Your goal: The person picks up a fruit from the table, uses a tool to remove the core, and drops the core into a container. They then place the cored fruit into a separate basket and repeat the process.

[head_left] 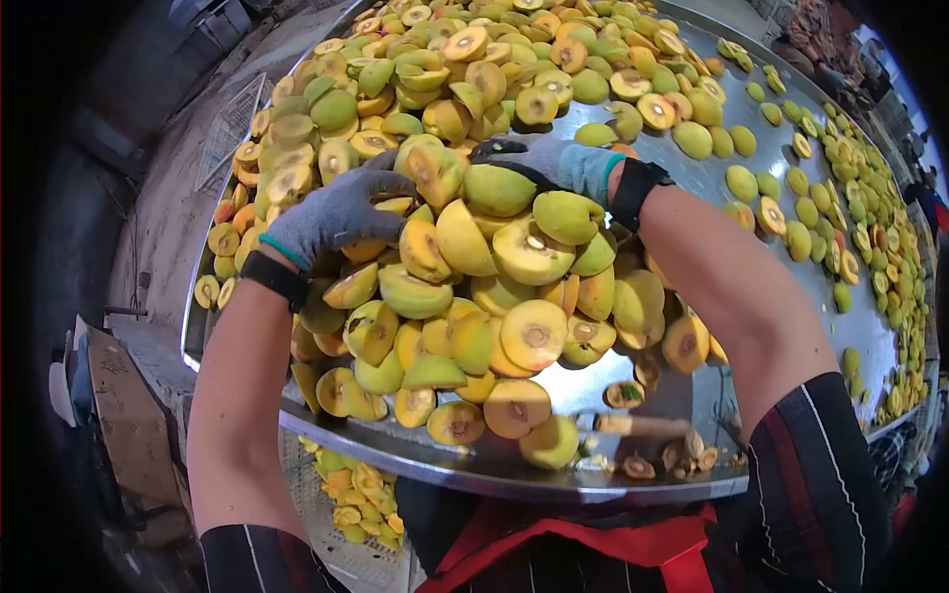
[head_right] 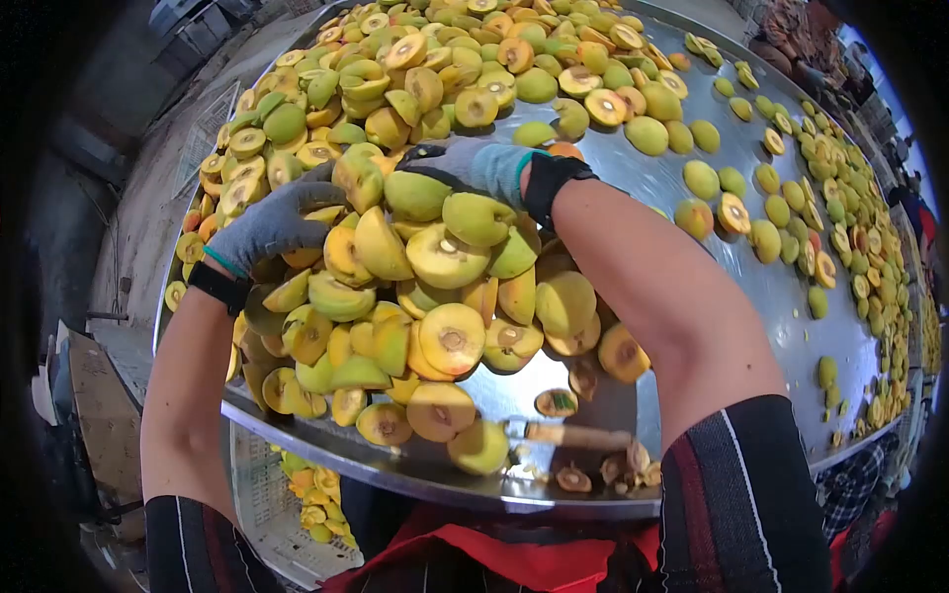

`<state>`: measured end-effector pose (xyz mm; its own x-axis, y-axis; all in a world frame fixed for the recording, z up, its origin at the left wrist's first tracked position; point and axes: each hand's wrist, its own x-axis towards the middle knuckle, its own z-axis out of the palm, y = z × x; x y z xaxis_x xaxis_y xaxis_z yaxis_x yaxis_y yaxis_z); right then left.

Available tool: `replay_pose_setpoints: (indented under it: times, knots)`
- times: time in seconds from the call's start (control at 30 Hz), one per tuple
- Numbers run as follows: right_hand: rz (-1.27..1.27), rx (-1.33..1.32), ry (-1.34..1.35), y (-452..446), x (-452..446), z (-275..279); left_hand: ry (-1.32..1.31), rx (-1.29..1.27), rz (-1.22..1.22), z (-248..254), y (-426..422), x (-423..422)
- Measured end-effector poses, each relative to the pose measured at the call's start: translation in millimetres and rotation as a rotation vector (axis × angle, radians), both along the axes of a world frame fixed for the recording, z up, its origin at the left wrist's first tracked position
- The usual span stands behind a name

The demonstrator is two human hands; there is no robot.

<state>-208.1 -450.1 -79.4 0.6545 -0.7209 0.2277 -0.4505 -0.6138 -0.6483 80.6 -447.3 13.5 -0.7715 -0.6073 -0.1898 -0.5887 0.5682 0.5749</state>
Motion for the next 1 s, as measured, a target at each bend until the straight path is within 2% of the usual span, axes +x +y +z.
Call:
replay_pose_setpoints:
  times: [0.03, 0.07, 0.1, 0.13, 0.17, 0.2, 0.23, 0.3, 0.33, 0.37, 0.43, 0.47, 0.5, 0.57, 0.6, 0.63, 0.7, 0.73, 0.77, 0.83, 0.9, 1.0]
  knots:
    - [-0.034, 0.045, 0.065, 0.3, 4.3, -8.3, 0.016, 0.022, -0.003, 0.8, 11.7, 1.2]
    - [-0.017, 0.044, 0.041, 15.3, 8.4, -3.0, 0.142, 0.004, 0.027, -4.6, 24.6, 1.0]
    - [0.005, 0.032, 0.022, 29.2, 13.3, 11.3, 0.146, -0.001, 0.027, -5.4, 32.9, 0.1]
    - [0.006, 0.031, 0.022, 38.1, 17.7, 13.8, 0.024, -0.168, 0.07, -6.5, 42.8, -0.1]
    - [-0.082, 0.182, 0.021, 47.3, 21.7, 11.8, -0.101, -0.333, 0.111, -8.7, 53.1, 0.2]
    - [-0.17, 0.328, 0.022, 54.3, 22.9, 12.3, -0.112, -0.494, 0.067, -13.4, 61.6, 0.0]
    - [-0.171, 0.33, 0.022, 62.5, 22.1, 12.2, -0.111, -0.493, 0.066, -13.9, 68.2, 0.7]
    - [-0.119, 0.065, 0.049, 84.5, 21.5, 19.9, -0.068, -0.511, 0.069, -5.6, 83.0, -5.9]
    - [-0.203, 0.185, 0.09, 95.0, 19.8, 24.3, -0.079, -0.467, 0.044, 2.5, 88.0, -8.1]
    - [-0.212, 0.187, 0.082, 106.4, 22.0, 27.4, -0.083, -0.467, 0.033, 7.7, 93.1, -11.7]
    - [-0.416, 0.049, 0.219, 126.6, 27.8, 35.3, -0.067, -0.442, 0.126, 17.9, 99.9, -17.5]
    - [-0.447, 0.137, 0.07, 148.8, 28.8, 58.6, -0.032, -0.49, 0.117, 21.2, 100.4, -18.4]
    - [-0.556, 0.163, 0.102, 158.2, 25.8, 61.0, -0.031, -0.498, 0.111, 28.4, 106.4, -18.2]
    - [-0.435, 0.267, -0.04, 185.0, 8.8, 77.0, 0.163, -0.422, 0.249, 42.8, 121.6, -18.6]
    - [-0.434, 0.17, -0.11, 210.9, 4.9, 88.8, 0.207, -0.345, 0.294, 51.2, 134.7, -19.4]
    - [-0.568, -0.011, 0.015, 241.2, 2.3, 99.9, 0.212, -0.35, 0.286, 58.8, 150.6, -18.8]
    - [-0.733, -0.173, 0.206, 289.8, -6.3, 102.9, 0.702, 0.198, 0.502, 67.8, 193.7, -16.4]
    - [-0.719, -0.003, 0.181, 317.4, -5.9, 105.8, 0.861, 0.281, 0.482, 62.8, 220.5, -14.3]
    - [-0.699, 0.162, 0.159, 342.8, -2.9, 111.1, 0.991, 0.552, 0.482, 52.1, 235.2, -10.7]
    - [-0.685, 0.117, 0.484, 372.6, 3.7, 88.3, 1.172, 1.037, 0.411, 33.6, 276.9, -13.2]
    - [-0.721, 0.113, 0.531, 381.2, 12.0, 65.2, 1.238, 1.346, 0.435, 7.4, 316.2, -21.8]
    - [-0.751, 0.104, 0.608, 377.3, 16.7, 57.0, 1.282, 1.547, 0.483, -6.7, 368.2, -36.8]
